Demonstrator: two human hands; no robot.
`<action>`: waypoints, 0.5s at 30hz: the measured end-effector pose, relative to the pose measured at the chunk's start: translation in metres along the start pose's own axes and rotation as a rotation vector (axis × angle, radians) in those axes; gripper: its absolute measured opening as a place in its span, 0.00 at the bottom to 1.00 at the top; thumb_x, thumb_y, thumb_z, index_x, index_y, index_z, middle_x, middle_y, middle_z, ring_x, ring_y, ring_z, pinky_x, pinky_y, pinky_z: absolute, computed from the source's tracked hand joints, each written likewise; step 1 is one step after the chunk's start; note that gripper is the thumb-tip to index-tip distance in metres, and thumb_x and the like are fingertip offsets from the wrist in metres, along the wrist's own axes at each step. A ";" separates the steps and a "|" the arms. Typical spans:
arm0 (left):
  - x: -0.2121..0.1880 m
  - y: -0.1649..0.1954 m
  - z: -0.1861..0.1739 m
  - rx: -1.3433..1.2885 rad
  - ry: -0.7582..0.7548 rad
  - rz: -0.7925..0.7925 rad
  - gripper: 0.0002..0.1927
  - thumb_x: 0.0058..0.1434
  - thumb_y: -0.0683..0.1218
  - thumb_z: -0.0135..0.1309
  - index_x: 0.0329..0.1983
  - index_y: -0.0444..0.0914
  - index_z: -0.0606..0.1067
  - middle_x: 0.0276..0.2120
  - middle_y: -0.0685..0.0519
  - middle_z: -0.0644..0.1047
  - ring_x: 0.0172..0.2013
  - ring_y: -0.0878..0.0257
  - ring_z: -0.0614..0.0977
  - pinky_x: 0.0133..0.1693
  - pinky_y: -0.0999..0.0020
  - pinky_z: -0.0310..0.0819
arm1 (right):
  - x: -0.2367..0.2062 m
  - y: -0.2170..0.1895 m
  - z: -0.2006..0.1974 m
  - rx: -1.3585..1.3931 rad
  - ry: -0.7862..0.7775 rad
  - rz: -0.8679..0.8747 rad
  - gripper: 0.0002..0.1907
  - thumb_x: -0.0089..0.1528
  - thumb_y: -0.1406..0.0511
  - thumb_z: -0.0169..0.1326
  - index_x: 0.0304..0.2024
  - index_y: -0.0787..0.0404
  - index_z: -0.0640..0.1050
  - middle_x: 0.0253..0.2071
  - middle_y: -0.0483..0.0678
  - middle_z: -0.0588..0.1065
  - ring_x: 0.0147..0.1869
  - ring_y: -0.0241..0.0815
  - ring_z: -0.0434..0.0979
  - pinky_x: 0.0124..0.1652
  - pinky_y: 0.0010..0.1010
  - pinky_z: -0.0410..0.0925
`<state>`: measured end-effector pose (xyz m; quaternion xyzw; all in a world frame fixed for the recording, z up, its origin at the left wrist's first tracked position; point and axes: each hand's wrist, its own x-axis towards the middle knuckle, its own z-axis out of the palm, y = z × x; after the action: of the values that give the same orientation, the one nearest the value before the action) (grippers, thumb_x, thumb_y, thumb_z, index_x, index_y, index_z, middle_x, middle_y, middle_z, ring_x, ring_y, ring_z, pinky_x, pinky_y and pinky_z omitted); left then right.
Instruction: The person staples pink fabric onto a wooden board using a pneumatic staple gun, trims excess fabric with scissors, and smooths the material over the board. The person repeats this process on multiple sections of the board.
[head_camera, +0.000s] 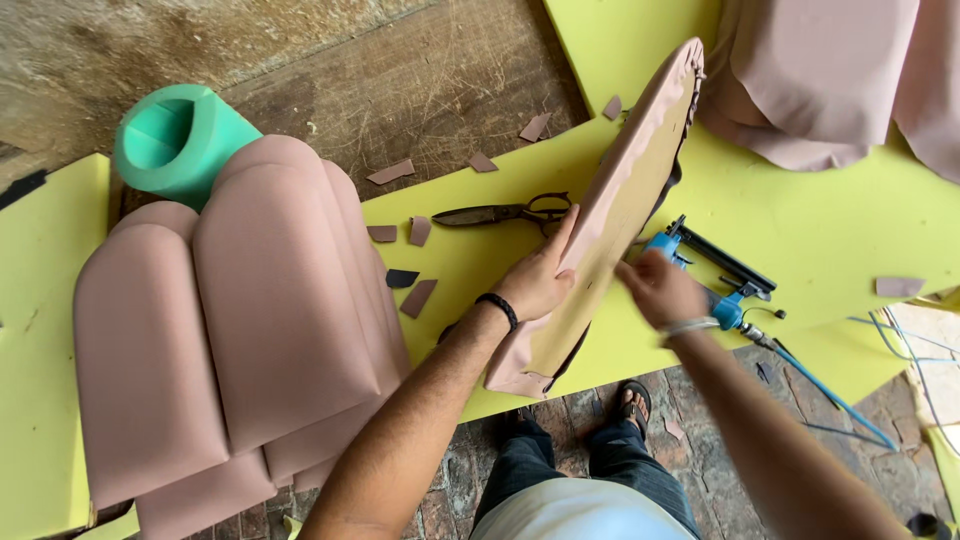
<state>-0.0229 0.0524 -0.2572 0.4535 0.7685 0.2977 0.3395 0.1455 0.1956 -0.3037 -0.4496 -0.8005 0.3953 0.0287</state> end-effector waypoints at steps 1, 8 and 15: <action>-0.002 0.001 -0.003 0.004 -0.001 -0.015 0.50 0.62 0.44 0.51 0.80 0.54 0.36 0.62 0.33 0.72 0.57 0.41 0.78 0.59 0.53 0.72 | 0.003 0.023 -0.026 -0.387 0.033 -0.064 0.29 0.61 0.48 0.63 0.51 0.65 0.77 0.52 0.58 0.78 0.55 0.52 0.78 0.50 0.40 0.71; -0.006 0.017 -0.004 0.063 -0.041 -0.163 0.49 0.65 0.45 0.50 0.79 0.61 0.34 0.59 0.36 0.75 0.53 0.47 0.82 0.58 0.56 0.75 | 0.027 0.060 -0.037 -0.435 -0.072 0.036 0.47 0.55 0.63 0.64 0.72 0.62 0.55 0.55 0.66 0.76 0.55 0.61 0.80 0.51 0.44 0.74; -0.009 0.025 -0.007 0.073 -0.004 -0.099 0.47 0.66 0.43 0.49 0.77 0.60 0.34 0.64 0.38 0.70 0.55 0.48 0.81 0.58 0.55 0.74 | -0.001 0.045 -0.081 0.367 -0.250 0.002 0.18 0.58 0.66 0.66 0.44 0.72 0.78 0.33 0.59 0.78 0.32 0.50 0.77 0.33 0.38 0.72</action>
<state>-0.0125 0.0532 -0.2321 0.4274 0.7997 0.2514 0.3385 0.2104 0.2570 -0.2776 -0.3852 -0.7119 0.5871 0.0100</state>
